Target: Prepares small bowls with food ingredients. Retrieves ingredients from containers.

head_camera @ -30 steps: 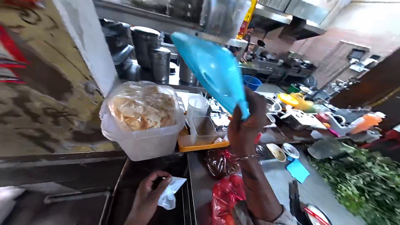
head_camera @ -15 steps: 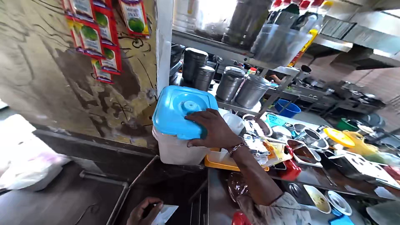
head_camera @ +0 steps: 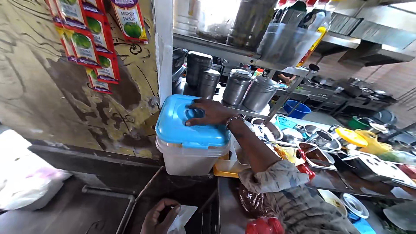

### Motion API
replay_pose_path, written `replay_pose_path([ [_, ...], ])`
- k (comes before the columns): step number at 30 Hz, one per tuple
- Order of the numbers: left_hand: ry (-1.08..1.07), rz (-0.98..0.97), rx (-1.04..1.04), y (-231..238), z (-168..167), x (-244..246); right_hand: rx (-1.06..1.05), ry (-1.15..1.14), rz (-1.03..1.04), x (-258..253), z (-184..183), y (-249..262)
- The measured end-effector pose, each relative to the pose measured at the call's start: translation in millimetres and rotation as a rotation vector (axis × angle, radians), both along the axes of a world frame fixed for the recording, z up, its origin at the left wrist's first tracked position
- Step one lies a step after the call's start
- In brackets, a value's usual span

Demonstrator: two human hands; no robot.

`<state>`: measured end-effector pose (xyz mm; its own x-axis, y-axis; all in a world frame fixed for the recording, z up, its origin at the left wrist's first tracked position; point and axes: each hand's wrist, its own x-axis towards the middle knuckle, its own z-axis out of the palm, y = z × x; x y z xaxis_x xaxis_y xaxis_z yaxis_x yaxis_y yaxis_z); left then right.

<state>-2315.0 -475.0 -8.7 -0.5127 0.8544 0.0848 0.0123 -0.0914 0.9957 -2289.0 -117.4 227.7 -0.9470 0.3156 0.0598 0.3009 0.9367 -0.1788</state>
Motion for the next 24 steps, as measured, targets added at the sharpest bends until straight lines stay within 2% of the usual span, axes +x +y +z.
replay_pose_path([
  [3,-0.002,0.003,0.03,2,17,5,-0.041,-0.1,-0.001,-2,5,-2],
  [6,0.03,0.006,0.063,8,29,8,-0.025,-0.076,0.005,-4,6,-8],
  [8,0.019,-0.003,0.085,16,34,14,0.025,0.108,-0.015,5,1,-15],
  [10,-0.032,-0.023,0.122,23,38,21,0.085,0.429,-0.04,35,-8,-35],
  [11,-0.078,-0.037,0.147,26,39,27,0.06,0.552,-0.075,60,-9,-56],
  [13,-0.173,-0.07,0.173,32,40,39,-0.184,0.626,-0.19,131,-8,-129],
  [15,-0.286,-0.1,0.18,40,37,53,-0.377,0.679,-0.11,185,-59,-167],
  [16,-0.35,-0.126,0.174,44,34,62,-0.413,0.582,-0.098,203,-95,-176],
  [18,-0.431,-0.205,0.147,56,27,81,-0.383,0.381,-0.179,234,-159,-195],
  [19,-0.428,-0.265,0.131,63,22,91,-0.393,0.395,-0.246,248,-185,-201],
  [22,-0.201,-0.482,0.071,87,3,123,-0.378,0.598,-0.565,311,-214,-196],
  [24,-0.082,-0.6,0.008,102,-1,147,-0.223,0.716,-0.839,361,-219,-175],
])
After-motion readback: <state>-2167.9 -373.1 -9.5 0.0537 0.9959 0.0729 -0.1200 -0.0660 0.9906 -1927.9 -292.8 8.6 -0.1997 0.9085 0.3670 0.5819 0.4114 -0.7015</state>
